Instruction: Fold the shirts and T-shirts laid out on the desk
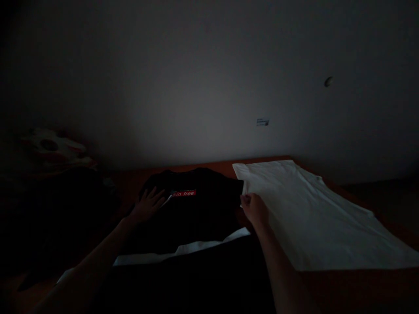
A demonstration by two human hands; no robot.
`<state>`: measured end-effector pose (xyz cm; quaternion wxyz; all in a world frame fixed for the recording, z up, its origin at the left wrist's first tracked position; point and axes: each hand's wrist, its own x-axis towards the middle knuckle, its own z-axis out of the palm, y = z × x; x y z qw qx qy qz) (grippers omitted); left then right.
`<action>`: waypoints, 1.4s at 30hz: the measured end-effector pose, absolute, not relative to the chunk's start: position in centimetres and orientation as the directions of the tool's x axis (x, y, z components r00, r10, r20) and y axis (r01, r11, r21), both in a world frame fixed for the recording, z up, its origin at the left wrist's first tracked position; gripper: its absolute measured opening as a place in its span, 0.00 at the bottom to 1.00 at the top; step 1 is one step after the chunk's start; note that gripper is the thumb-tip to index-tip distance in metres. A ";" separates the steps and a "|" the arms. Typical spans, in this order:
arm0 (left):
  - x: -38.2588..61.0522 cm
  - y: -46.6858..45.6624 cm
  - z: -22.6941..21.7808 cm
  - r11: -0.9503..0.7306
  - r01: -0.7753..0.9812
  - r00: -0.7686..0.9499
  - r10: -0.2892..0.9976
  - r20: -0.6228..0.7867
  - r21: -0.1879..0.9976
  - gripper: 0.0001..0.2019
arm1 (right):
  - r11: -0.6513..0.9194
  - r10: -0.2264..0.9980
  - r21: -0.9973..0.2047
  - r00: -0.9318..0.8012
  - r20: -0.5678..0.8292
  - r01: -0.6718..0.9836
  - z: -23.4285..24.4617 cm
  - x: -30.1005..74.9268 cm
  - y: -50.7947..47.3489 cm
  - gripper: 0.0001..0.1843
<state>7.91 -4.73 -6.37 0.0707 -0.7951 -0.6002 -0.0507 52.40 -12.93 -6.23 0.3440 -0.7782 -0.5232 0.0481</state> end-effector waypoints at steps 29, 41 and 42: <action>25.6 -14.1 -3.7 -0.874 0.403 0.847 0.469 0.253 0.270 0.22 | 0.008 0.865 -0.964 0.482 0.140 0.265 -6.9 52.6 -12.1 0.16; 25.9 -14.0 -4.3 -0.909 0.211 0.853 0.351 0.387 0.360 0.21 | -0.010 0.942 -0.985 0.332 0.050 0.175 -2.1 49.8 -8.2 0.20; 26.0 -14.1 -4.4 -0.922 0.168 0.864 0.308 0.398 0.349 0.20 | 0.016 0.935 -0.982 0.345 0.081 0.187 -1.6 48.9 -8.1 0.24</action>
